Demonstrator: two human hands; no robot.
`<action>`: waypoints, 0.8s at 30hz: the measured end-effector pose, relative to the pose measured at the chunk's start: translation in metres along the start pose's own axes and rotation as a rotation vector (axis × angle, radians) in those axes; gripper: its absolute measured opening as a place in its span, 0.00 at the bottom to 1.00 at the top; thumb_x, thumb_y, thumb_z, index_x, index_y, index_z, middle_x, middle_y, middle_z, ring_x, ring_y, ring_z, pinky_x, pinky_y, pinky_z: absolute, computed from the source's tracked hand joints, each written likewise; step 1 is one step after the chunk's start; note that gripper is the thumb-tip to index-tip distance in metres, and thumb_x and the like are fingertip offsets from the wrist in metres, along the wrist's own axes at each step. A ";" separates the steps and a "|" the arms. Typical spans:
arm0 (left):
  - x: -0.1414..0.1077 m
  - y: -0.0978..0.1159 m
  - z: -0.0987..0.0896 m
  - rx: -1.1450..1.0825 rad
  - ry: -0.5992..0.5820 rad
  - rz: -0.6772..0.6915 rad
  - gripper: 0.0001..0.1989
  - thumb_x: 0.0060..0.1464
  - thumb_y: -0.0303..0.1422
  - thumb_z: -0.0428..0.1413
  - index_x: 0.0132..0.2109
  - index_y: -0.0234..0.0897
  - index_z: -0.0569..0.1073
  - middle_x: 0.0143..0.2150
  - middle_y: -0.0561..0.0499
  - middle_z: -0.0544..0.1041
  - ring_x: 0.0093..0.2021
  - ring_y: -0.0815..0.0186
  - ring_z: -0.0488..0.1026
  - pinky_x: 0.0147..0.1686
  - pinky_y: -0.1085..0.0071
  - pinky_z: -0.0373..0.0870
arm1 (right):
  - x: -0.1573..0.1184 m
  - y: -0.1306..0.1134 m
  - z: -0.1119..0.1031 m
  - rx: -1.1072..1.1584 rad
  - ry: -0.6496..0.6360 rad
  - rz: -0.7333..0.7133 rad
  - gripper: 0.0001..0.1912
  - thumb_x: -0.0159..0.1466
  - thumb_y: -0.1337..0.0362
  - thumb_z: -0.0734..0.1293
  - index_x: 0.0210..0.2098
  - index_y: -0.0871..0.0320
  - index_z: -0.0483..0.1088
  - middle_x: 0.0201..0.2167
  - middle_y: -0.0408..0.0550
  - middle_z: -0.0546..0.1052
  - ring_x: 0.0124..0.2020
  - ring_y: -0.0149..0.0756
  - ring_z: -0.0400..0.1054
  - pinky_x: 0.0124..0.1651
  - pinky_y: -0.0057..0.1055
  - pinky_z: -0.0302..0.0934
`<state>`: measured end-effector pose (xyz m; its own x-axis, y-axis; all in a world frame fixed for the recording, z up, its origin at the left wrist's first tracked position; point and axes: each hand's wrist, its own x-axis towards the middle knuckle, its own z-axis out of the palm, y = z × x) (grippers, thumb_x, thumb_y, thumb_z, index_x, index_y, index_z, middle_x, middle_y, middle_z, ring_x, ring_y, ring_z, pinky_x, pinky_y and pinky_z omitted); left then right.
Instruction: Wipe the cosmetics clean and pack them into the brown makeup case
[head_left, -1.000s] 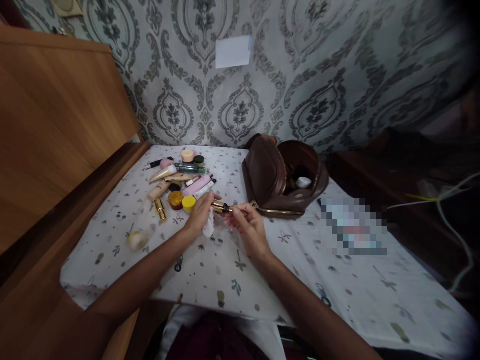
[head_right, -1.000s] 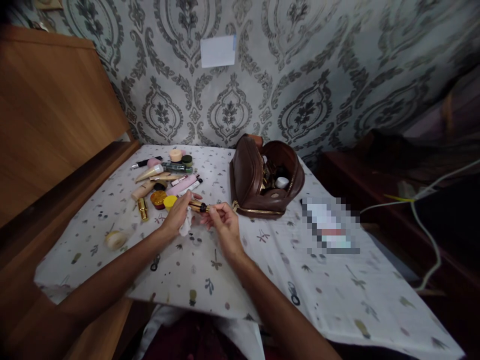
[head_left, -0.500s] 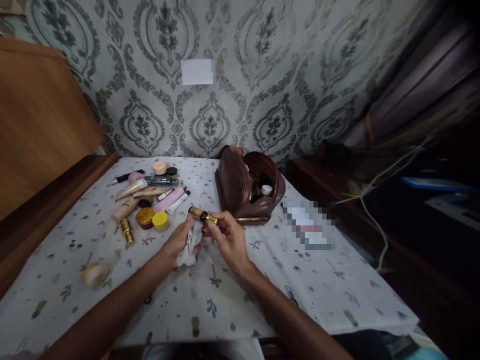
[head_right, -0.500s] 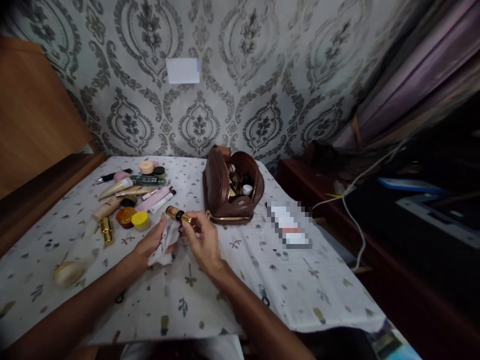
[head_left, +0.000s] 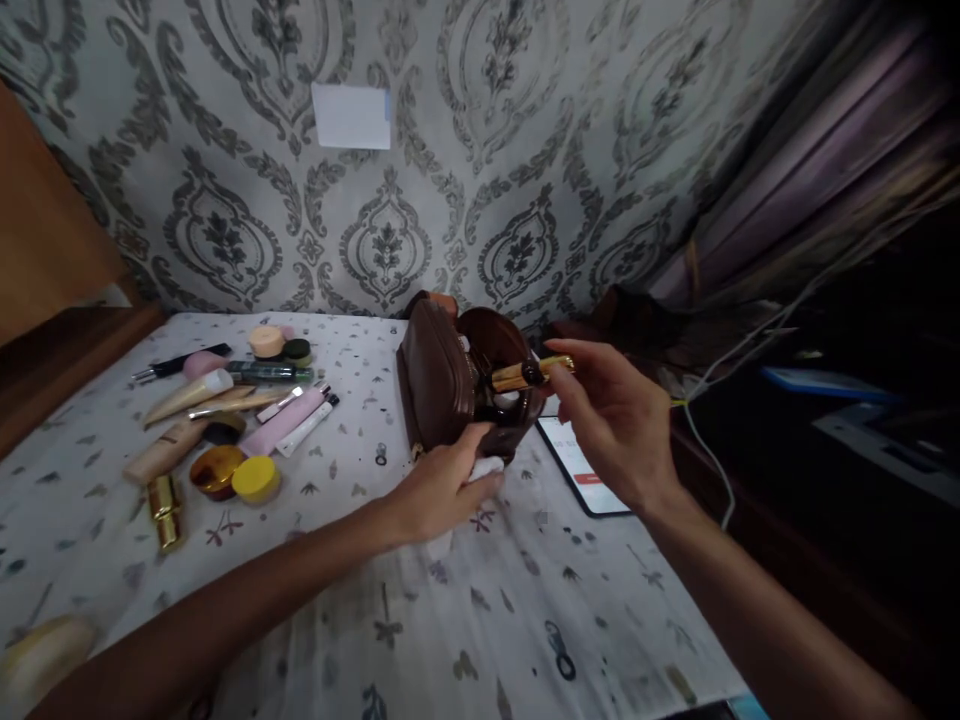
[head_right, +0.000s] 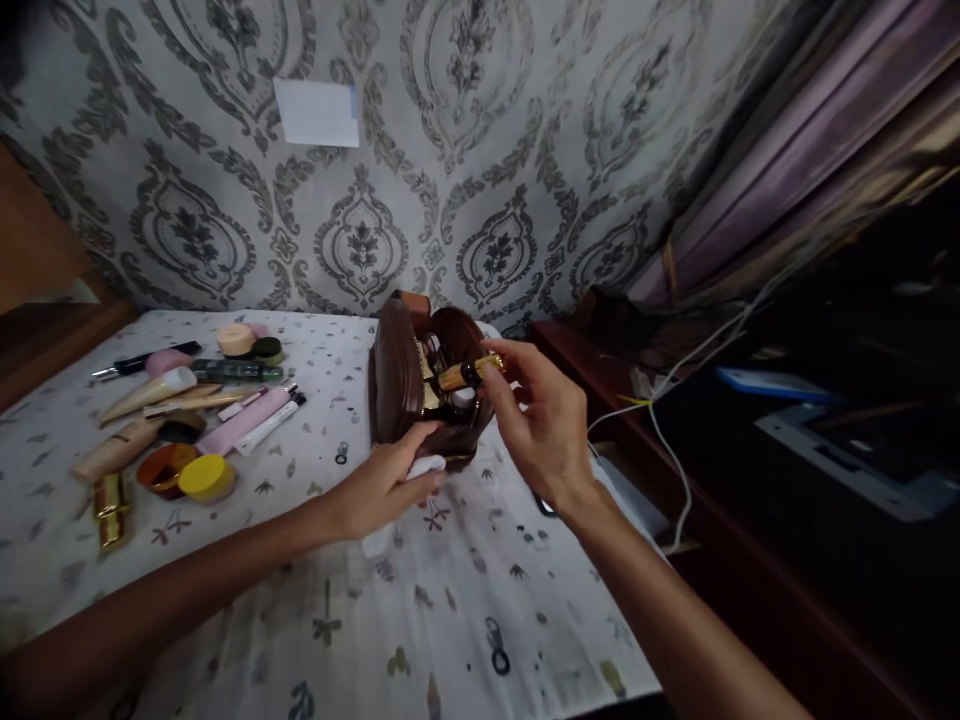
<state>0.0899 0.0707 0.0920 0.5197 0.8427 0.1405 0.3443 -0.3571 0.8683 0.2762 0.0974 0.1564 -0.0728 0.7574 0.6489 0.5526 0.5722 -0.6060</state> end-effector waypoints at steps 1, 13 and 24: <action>-0.001 -0.002 0.002 0.061 -0.001 0.033 0.28 0.63 0.36 0.51 0.66 0.35 0.57 0.48 0.42 0.79 0.45 0.54 0.78 0.46 0.60 0.73 | 0.003 0.004 -0.002 -0.054 -0.057 -0.012 0.15 0.67 0.56 0.65 0.50 0.54 0.72 0.37 0.48 0.78 0.29 0.33 0.72 0.27 0.28 0.63; -0.012 -0.028 0.017 0.254 -0.069 0.154 0.34 0.65 0.33 0.47 0.72 0.38 0.41 0.61 0.38 0.73 0.52 0.53 0.77 0.48 0.58 0.75 | 0.036 0.019 0.010 -0.475 -0.595 -0.068 0.06 0.64 0.62 0.67 0.40 0.56 0.72 0.27 0.43 0.76 0.26 0.31 0.67 0.30 0.26 0.54; -0.016 -0.033 0.015 0.316 -0.110 0.133 0.35 0.66 0.37 0.45 0.72 0.36 0.39 0.36 0.47 0.78 0.34 0.57 0.77 0.34 0.64 0.73 | 0.051 0.013 0.021 -0.571 -0.773 -0.286 0.05 0.60 0.71 0.71 0.29 0.59 0.71 0.29 0.46 0.75 0.37 0.37 0.63 0.38 0.29 0.54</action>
<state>0.0822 0.0626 0.0539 0.6512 0.7384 0.1751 0.4842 -0.5820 0.6534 0.2624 0.1507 0.1719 -0.6730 0.7272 0.1354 0.7308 0.6819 -0.0302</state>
